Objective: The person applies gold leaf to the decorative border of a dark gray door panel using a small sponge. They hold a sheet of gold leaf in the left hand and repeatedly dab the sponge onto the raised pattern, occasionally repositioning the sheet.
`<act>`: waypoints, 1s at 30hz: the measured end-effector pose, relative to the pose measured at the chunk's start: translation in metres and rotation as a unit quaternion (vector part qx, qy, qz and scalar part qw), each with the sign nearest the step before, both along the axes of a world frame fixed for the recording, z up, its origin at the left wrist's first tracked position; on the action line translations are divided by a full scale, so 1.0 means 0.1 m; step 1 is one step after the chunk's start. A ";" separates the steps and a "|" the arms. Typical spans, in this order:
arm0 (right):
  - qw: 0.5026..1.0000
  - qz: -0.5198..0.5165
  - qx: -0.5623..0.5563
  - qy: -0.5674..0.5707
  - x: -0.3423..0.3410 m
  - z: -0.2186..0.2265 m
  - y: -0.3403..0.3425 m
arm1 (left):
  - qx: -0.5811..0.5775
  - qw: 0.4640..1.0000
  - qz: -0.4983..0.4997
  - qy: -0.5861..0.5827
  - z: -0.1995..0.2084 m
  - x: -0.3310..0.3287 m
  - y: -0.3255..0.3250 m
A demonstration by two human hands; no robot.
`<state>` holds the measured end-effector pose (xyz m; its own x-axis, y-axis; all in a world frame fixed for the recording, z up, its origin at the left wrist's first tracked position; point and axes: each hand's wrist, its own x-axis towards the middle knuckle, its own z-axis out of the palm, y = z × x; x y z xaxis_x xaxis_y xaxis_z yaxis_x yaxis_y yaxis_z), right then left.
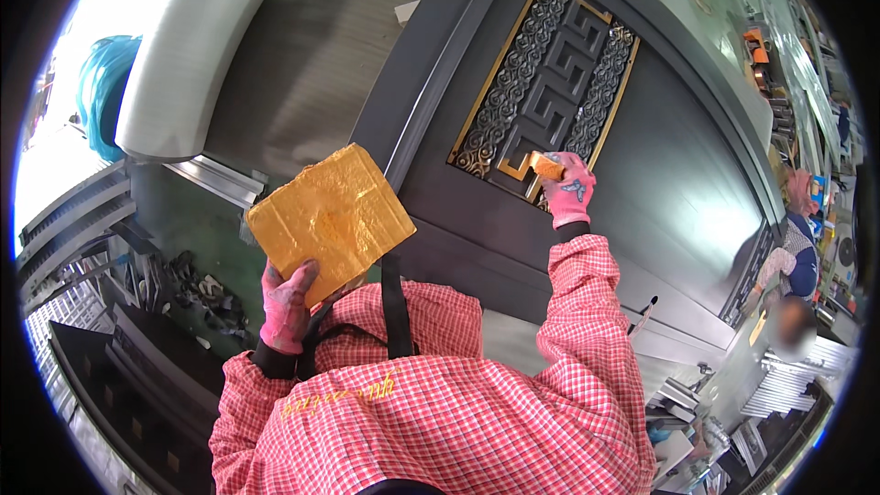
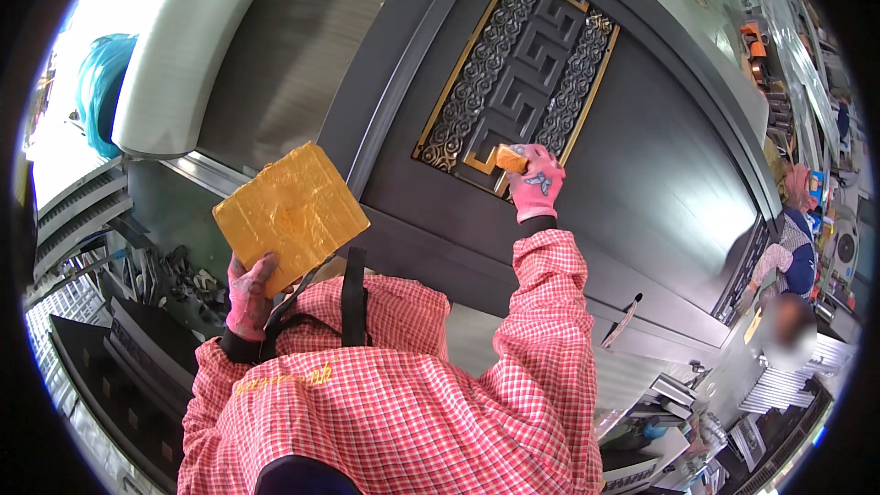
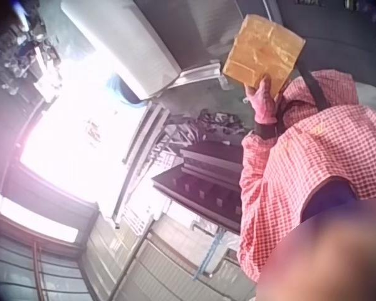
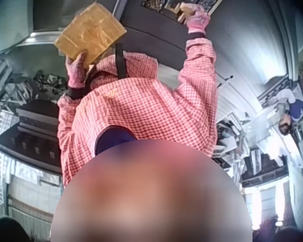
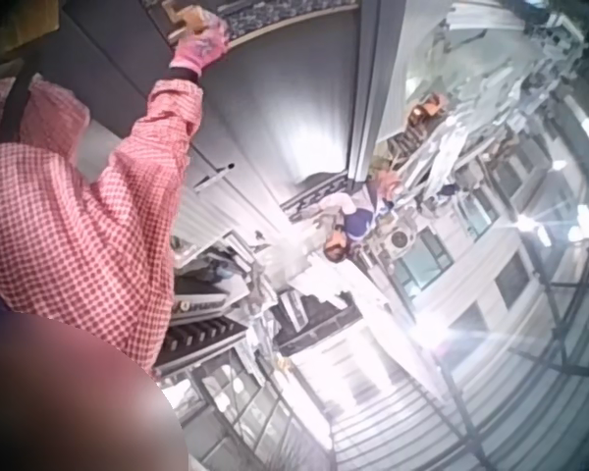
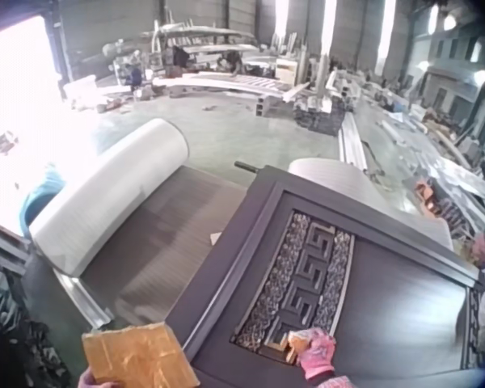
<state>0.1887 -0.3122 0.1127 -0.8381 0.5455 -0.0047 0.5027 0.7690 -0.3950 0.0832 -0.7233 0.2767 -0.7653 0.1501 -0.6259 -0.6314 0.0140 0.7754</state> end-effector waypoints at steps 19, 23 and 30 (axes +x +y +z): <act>0.925 0.235 -0.200 0.222 -0.59 1.15 -1.58 | 0.066 0.998 -0.022 0.004 0.02 0.08 0.37; 0.945 0.222 -0.139 0.198 -0.59 1.23 -1.47 | 0.036 0.998 -0.033 0.034 -0.05 0.12 0.33; 0.953 0.127 -0.153 0.230 -0.48 1.02 -1.34 | 0.037 0.997 -0.049 0.045 -0.10 0.12 0.27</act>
